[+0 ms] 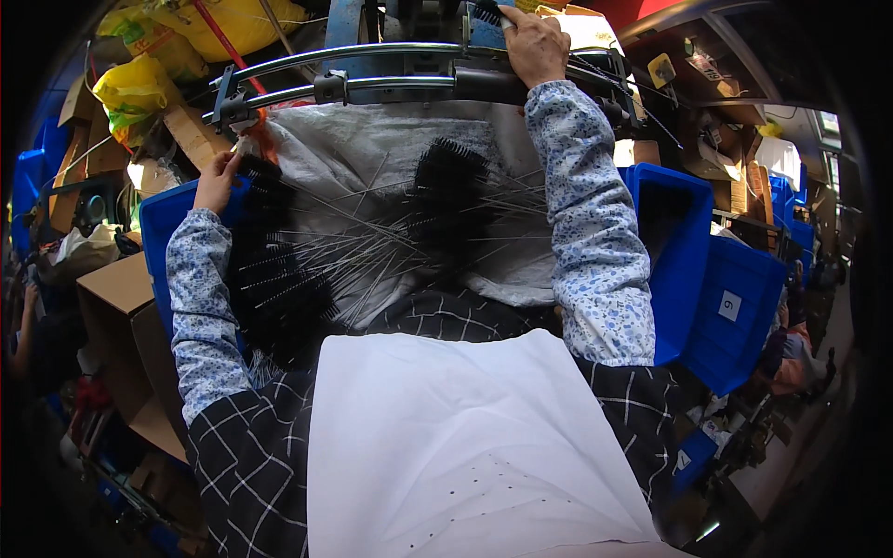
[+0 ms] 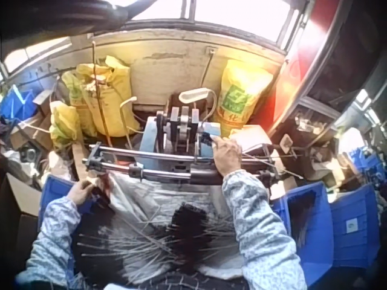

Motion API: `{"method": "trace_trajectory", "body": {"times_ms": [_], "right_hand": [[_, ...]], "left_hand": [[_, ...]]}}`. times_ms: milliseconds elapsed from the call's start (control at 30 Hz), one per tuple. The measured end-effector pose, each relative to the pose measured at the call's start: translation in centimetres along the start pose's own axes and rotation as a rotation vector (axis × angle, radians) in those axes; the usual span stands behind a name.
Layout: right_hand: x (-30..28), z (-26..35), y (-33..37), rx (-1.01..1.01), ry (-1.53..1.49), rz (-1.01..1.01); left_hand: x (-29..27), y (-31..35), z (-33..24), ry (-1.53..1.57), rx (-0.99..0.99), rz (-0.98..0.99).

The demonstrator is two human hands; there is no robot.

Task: The person uses a handheld vacuum to clean dust and debris from the bristles of multiple long-handled brushes. They hold the brushes in a bundle and move the vacuum nozzle along the bristles, then place the cleaned brushes into a blue bin.

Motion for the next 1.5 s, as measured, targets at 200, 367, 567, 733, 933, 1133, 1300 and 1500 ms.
{"method": "trace_trajectory", "body": {"times_ms": [200, 367, 567, 733, 933, 1133, 1300, 1500], "right_hand": [[0.7, -0.4, 0.0, -0.026, -0.042, 0.006], [1.1, -0.6, -0.3, -0.029, -0.127, 0.066], [2.1, -0.7, -1.2, -0.038, 0.042, 0.05], [3.3, -2.8, -1.3, -0.154, 0.091, 0.011], [0.9, -4.0, 1.2, 0.136, 0.169, 0.091], [2.1, -3.4, 1.0, 0.12, 0.013, 0.036], [2.6, -0.2, 0.5, 0.05, -0.139, -0.035], [2.0, 3.1, 0.3, 0.145, -0.018, 0.044]], "left_hand": [[-1.3, 1.0, -0.3, 0.064, 0.029, -0.014], [-5.5, 3.5, -2.1, 0.259, 0.236, -0.244], [-11.4, 9.6, -6.2, 0.559, 0.408, -0.475], [-12.3, 11.9, -7.2, 0.68, 0.465, -0.556], [-11.5, 14.1, -8.7, 0.584, 0.495, -0.58], [-9.8, 13.3, -10.7, 0.541, 0.535, -0.584], [-11.4, 14.4, -10.0, 0.431, 0.522, -0.64], [-11.8, 15.2, -10.0, 0.618, 0.564, -0.632]]}}
Point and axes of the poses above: each hand's wrist, its own y-axis away from the middle knuckle, its own x-axis out of the palm, z = x × y, the point moved 4 cm from there along -y, towards the middle knuckle, and after that the axes turned 4 degrees about z, right-handed, at the moved point
